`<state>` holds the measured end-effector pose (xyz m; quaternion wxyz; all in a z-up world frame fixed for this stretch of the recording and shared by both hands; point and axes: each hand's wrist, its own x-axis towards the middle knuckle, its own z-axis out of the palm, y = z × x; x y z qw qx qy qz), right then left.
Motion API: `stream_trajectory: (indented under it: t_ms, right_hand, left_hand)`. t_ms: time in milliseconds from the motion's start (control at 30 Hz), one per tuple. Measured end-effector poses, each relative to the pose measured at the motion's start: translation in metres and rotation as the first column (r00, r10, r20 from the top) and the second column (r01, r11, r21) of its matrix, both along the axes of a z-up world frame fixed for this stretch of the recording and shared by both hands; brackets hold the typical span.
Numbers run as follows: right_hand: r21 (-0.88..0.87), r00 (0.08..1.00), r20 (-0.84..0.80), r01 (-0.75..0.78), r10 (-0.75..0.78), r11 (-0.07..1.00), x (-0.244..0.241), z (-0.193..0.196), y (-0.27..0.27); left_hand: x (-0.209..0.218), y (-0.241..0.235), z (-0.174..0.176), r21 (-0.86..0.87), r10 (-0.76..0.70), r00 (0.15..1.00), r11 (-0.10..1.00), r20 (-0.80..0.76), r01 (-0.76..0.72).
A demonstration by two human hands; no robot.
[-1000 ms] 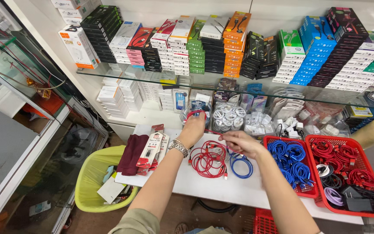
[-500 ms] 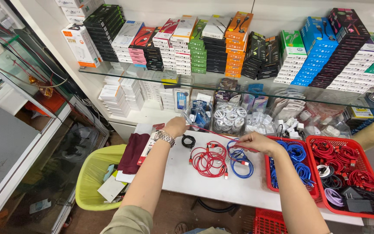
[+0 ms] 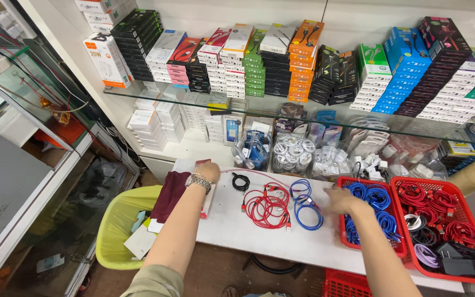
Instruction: The person picks up red, blue, and white USB cables from a table, untangles them, coils them by hand, and places them into red plastic baskets. The person repeats this process for multiple cables of different colors.
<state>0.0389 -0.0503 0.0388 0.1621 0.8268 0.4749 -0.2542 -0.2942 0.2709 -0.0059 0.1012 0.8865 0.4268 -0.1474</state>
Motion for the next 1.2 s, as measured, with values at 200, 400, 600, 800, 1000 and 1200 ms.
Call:
stream_trajectory:
  t_ms: [200,400,600,800,1000,1200]
  right_hand:
    - [0.465,0.499,-0.836,0.429,0.226,0.774,-0.073,-0.002,0.061]
    - [0.140,-0.040,-0.930,0.881,0.365,0.453,-0.072,-0.027,0.070]
    - [0.303,0.222,-0.940,0.892,0.260,0.336,-0.134,-0.041,0.057]
    - [0.682,0.646,-0.700,0.478,0.304,0.553,-0.129,-0.006,0.032]
    - [0.722,0.718,-0.646,0.463,0.259,0.515,-0.025,0.017,0.030]
    - [0.533,0.535,-0.838,0.763,0.106,0.365,-0.043,-0.024,0.045]
  left_hand:
    - [0.057,-0.058,0.069,-0.923,0.255,0.887,0.088,0.384,0.374]
    - [0.078,-0.110,0.114,-0.376,0.903,0.331,-0.217,0.273,0.901]
    - [0.121,-0.125,0.134,-0.264,0.986,-0.111,0.075,-0.127,0.962]
    - [0.125,-0.110,0.109,-0.384,0.363,0.138,0.906,0.921,0.180]
    - [0.082,-0.099,0.084,-0.765,0.159,0.857,0.550,0.489,0.335]
    - [0.086,-0.123,0.107,-0.612,0.706,0.481,-0.085,0.520,0.786]
